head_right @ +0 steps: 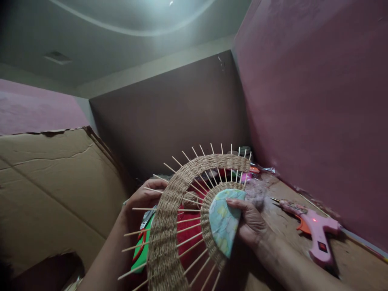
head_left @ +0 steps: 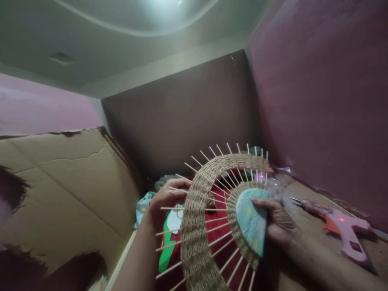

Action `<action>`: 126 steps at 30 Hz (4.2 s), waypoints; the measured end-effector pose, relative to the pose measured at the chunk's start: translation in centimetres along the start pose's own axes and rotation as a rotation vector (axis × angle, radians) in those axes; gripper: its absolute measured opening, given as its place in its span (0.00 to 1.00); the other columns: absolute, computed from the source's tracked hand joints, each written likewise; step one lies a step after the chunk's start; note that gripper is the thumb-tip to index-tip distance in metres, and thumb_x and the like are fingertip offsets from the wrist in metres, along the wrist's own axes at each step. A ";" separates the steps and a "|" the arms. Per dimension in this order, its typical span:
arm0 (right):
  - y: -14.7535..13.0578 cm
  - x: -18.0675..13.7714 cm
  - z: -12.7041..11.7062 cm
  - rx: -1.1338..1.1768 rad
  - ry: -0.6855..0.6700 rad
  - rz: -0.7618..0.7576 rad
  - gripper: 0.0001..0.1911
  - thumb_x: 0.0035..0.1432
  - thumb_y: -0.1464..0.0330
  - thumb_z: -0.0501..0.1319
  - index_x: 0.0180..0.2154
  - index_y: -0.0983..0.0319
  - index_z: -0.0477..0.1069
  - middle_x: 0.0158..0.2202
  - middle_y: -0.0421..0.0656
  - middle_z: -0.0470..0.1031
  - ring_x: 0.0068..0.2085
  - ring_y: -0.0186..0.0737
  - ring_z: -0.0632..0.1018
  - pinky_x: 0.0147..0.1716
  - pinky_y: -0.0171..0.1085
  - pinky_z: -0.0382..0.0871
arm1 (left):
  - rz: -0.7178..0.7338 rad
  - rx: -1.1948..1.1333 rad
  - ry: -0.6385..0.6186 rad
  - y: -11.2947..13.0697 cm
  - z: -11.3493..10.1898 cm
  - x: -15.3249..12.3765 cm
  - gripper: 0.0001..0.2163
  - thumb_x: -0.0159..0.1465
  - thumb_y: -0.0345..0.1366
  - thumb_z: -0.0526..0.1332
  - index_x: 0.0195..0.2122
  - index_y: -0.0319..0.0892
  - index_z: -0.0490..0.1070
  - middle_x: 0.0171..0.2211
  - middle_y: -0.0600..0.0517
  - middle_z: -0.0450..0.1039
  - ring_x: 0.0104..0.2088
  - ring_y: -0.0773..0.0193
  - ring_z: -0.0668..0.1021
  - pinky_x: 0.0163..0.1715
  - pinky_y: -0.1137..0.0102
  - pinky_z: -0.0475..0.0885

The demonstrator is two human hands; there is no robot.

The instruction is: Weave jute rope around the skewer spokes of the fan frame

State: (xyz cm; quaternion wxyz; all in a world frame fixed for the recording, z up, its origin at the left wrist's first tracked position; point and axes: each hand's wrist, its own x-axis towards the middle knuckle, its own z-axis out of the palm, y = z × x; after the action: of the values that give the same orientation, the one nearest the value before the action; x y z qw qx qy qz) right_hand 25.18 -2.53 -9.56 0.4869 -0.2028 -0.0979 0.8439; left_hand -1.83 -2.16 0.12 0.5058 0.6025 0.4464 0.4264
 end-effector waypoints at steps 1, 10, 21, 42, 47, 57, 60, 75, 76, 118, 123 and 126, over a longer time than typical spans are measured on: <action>0.0 0.0 0.1 0.021 0.001 -0.002 0.07 0.43 0.79 0.61 0.27 0.65 0.74 0.24 0.44 0.78 0.29 0.42 0.77 0.42 0.45 0.71 | 0.017 -0.008 0.015 0.1 0.2 0.0 0.09 0.46 0.29 0.68 0.31 0.38 0.77 0.26 0.50 0.75 0.24 0.67 0.75 0.24 0.74 0.67; 0.0 0.0 0.7 0.075 -0.003 -0.045 0.07 0.44 0.80 0.59 0.29 0.66 0.72 0.24 0.45 0.76 0.36 0.45 0.77 0.46 0.48 0.67 | 0.119 0.029 0.113 0.4 2.2 0.8 0.11 0.55 0.41 0.64 0.33 0.37 0.75 0.22 0.51 0.74 0.20 0.69 0.71 0.20 0.75 0.64; 0.4 0.3 0.4 0.115 -0.028 -0.075 0.07 0.44 0.79 0.63 0.29 0.65 0.72 0.26 0.45 0.76 0.39 0.45 0.77 0.46 0.48 0.67 | 0.069 0.020 0.227 -0.2 2.6 1.3 0.12 0.52 0.42 0.65 0.30 0.37 0.73 0.18 0.54 0.69 0.17 0.71 0.68 0.16 0.76 0.59; 1.0 0.2 -1.1 -0.391 -0.413 0.159 0.13 0.51 0.68 0.60 0.38 0.69 0.73 0.30 0.50 0.77 0.31 0.47 0.78 0.35 0.48 0.71 | 0.110 -0.073 0.187 0.9 1.7 -0.6 0.09 0.55 0.40 0.63 0.31 0.39 0.73 0.22 0.53 0.72 0.20 0.67 0.72 0.20 0.73 0.65; 0.9 -0.2 -0.8 -0.364 -0.397 0.129 0.10 0.51 0.69 0.60 0.36 0.66 0.74 0.30 0.50 0.78 0.32 0.47 0.78 0.35 0.49 0.71 | 0.125 -0.027 0.191 1.6 -0.1 -1.3 0.08 0.54 0.37 0.64 0.27 0.36 0.73 0.18 0.54 0.68 0.16 0.74 0.66 0.16 0.78 0.58; 0.6 -0.6 -0.2 -0.393 -0.339 0.103 0.11 0.49 0.69 0.62 0.36 0.66 0.73 0.30 0.49 0.78 0.29 0.43 0.78 0.31 0.41 0.71 | 0.157 -0.224 0.099 0.4 -1.6 -1.9 0.15 0.53 0.45 0.64 0.32 0.37 0.73 0.23 0.49 0.71 0.22 0.64 0.73 0.22 0.69 0.69; 0.5 -0.4 -0.1 -0.393 -0.305 0.070 0.11 0.49 0.69 0.62 0.36 0.68 0.72 0.28 0.48 0.78 0.27 0.43 0.77 0.27 0.39 0.71 | 0.140 -0.300 0.111 0.4 -1.3 -2.0 0.14 0.55 0.45 0.62 0.33 0.38 0.73 0.23 0.51 0.70 0.23 0.64 0.73 0.23 0.70 0.69; -0.5 0.9 -0.8 -0.339 -0.197 0.014 0.10 0.49 0.72 0.62 0.37 0.64 0.70 0.30 0.46 0.77 0.31 0.43 0.77 0.34 0.46 0.72 | 0.052 -0.053 0.191 0.1 -3.1 0.2 0.14 0.52 0.45 0.66 0.24 0.36 0.70 0.20 0.53 0.69 0.21 0.68 0.72 0.22 0.74 0.68; -0.6 0.9 -0.7 -0.343 -0.195 0.010 0.10 0.48 0.72 0.62 0.36 0.64 0.70 0.30 0.46 0.77 0.30 0.44 0.77 0.34 0.47 0.72 | 0.054 -0.064 0.204 -0.1 -3.2 0.4 0.15 0.52 0.46 0.65 0.24 0.36 0.70 0.19 0.53 0.68 0.21 0.69 0.72 0.23 0.74 0.68; -0.5 0.9 -0.3 -0.338 -0.157 -0.040 0.11 0.46 0.72 0.63 0.35 0.66 0.70 0.29 0.48 0.75 0.30 0.44 0.74 0.31 0.47 0.72 | 0.097 0.344 0.286 0.9 -3.6 0.3 0.09 0.50 0.38 0.67 0.26 0.38 0.73 0.18 0.57 0.59 0.17 0.76 0.58 0.15 0.78 0.51; -0.5 1.0 -0.6 -0.358 -0.172 -0.024 0.09 0.47 0.71 0.62 0.34 0.66 0.70 0.28 0.47 0.76 0.28 0.42 0.75 0.31 0.45 0.71 | 0.034 0.286 0.280 1.4 -4.3 -0.4 0.10 0.47 0.38 0.69 0.25 0.37 0.73 0.14 0.59 0.56 0.15 0.76 0.57 0.14 0.78 0.50; -0.3 1.1 -0.8 -0.407 -0.176 0.010 0.10 0.48 0.68 0.60 0.34 0.67 0.71 0.26 0.47 0.76 0.27 0.42 0.75 0.27 0.41 0.71 | -0.016 0.188 0.258 1.2 -4.4 -0.3 0.10 0.46 0.38 0.70 0.23 0.37 0.72 0.13 0.59 0.56 0.14 0.77 0.58 0.13 0.79 0.51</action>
State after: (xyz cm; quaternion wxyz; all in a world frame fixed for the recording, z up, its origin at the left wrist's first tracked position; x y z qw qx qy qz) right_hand 25.25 -1.47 -10.41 0.4215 -0.2229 -0.3071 0.8236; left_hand -5.99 -1.54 1.79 0.3890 0.5838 0.5503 0.4527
